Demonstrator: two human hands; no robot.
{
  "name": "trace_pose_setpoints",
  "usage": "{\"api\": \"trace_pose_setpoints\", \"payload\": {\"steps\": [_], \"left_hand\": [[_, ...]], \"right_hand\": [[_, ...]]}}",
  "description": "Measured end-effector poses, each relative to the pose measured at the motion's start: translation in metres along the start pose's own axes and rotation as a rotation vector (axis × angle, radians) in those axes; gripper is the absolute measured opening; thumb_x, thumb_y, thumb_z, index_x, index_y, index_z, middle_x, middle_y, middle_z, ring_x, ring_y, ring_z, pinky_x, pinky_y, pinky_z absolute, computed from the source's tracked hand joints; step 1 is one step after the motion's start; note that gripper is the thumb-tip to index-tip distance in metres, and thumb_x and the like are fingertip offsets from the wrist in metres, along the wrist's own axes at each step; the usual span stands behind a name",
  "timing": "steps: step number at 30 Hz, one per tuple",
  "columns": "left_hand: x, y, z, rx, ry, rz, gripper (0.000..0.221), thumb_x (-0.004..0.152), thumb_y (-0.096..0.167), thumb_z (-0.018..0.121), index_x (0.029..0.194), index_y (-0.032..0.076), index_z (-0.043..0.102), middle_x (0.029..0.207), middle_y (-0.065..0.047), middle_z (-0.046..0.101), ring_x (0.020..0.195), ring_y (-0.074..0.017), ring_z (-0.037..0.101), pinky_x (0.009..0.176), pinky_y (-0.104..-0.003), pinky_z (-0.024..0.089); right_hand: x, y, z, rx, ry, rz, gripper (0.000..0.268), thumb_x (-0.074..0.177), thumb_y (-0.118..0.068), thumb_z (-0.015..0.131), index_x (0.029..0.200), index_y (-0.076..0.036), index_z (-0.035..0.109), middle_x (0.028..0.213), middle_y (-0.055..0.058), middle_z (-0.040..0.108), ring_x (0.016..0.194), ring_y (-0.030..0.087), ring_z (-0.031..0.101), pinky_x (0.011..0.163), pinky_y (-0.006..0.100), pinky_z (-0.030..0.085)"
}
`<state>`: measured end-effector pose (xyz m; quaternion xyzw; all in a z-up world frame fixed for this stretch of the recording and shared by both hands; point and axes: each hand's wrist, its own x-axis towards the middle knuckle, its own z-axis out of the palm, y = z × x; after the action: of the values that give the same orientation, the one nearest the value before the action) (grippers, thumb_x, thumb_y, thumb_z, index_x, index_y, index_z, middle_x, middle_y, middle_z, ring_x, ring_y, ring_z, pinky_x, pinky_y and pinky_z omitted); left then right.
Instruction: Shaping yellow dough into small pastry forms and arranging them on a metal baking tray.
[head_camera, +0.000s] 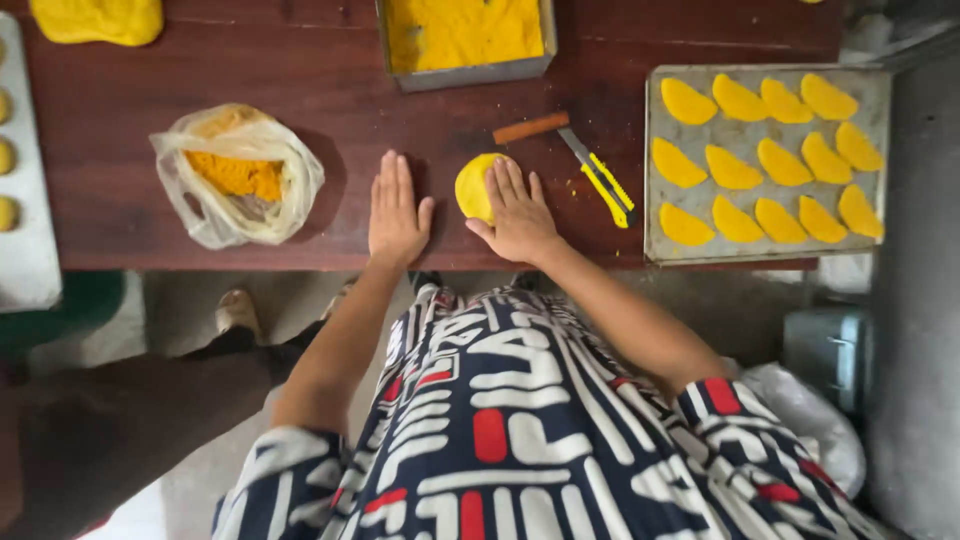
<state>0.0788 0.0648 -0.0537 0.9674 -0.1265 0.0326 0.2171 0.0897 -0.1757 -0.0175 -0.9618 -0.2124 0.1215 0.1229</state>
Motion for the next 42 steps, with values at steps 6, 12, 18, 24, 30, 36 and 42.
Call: {"api": "trace_pose_setpoints", "payload": {"steps": [6,12,18,24,30,36,42], "left_hand": [[0.009,-0.006,-0.006,-0.154,0.116,-0.077,0.076,0.106,0.035,0.054,0.162,-0.004,0.020,0.169,-0.025,0.022,0.158,-0.0379,0.022,0.128,-0.050,0.022],[0.015,-0.004,-0.007,-0.220,0.125,-0.044,0.076,0.105,0.033,0.056,0.160,-0.006,0.021,0.167,-0.026,0.024,0.157,-0.0390,0.022,0.128,-0.051,0.022],[0.017,-0.008,-0.002,-0.272,0.157,-0.034,0.076,0.105,0.033,0.056,0.160,-0.006,0.023,0.167,-0.026,0.023,0.156,-0.0401,0.024,0.128,-0.050,0.023],[0.003,-0.012,-0.004,-0.169,0.147,-0.004,0.074,0.106,0.034,0.054,0.161,-0.007,0.025,0.167,-0.027,0.022,0.157,-0.0407,0.022,0.127,-0.053,0.021],[0.040,0.091,-0.051,-0.076,-0.219,0.166,0.069,0.098,0.038,0.053,0.157,0.005,0.039,0.166,-0.012,0.038,0.160,-0.0256,0.026,0.133,-0.047,0.023],[0.069,0.107,0.051,0.192,-0.195,0.215,0.082,0.101,0.057,0.043,0.157,0.000,0.028,0.166,-0.018,0.022,0.156,-0.0343,0.014,0.123,-0.053,0.013],[0.068,0.128,0.040,0.365,-0.290,0.193,0.090,0.101,0.065,0.037,0.162,0.000,0.023,0.170,-0.018,0.016,0.159,-0.0334,0.010,0.127,-0.051,0.011]], "right_hand": [[0.026,-0.019,-0.002,-0.163,0.022,0.020,0.097,0.101,-0.065,0.043,0.157,0.012,0.024,0.166,0.030,0.019,0.157,0.041,0.014,0.124,0.059,0.011],[0.045,-0.043,-0.015,-0.121,-0.003,0.063,0.096,0.094,-0.062,0.051,0.155,0.009,0.028,0.164,0.028,0.025,0.154,0.041,0.020,0.121,0.060,0.014],[0.054,-0.038,-0.028,-0.101,-0.067,0.034,0.092,0.095,-0.061,0.049,0.157,0.004,0.029,0.167,0.024,0.022,0.156,0.038,0.018,0.125,0.059,0.015],[0.039,0.016,0.005,-0.032,0.047,-0.048,0.084,0.103,-0.052,0.048,0.159,0.006,0.024,0.167,0.026,0.020,0.155,0.041,0.017,0.119,0.062,0.012],[0.003,0.105,-0.015,0.095,0.648,0.191,0.062,0.101,-0.023,0.067,0.152,0.005,0.044,0.153,0.028,0.048,0.141,0.046,0.046,0.120,0.055,0.036],[-0.050,0.134,-0.020,-0.160,0.428,0.206,0.048,0.087,-0.027,0.075,0.130,-0.009,0.067,0.117,0.016,0.067,0.107,0.039,0.062,0.088,0.054,0.048],[-0.044,0.153,-0.016,-0.112,0.354,0.261,0.040,0.090,-0.030,0.077,0.122,-0.007,0.069,0.107,0.020,0.066,0.104,0.040,0.062,0.087,0.053,0.050]]}}
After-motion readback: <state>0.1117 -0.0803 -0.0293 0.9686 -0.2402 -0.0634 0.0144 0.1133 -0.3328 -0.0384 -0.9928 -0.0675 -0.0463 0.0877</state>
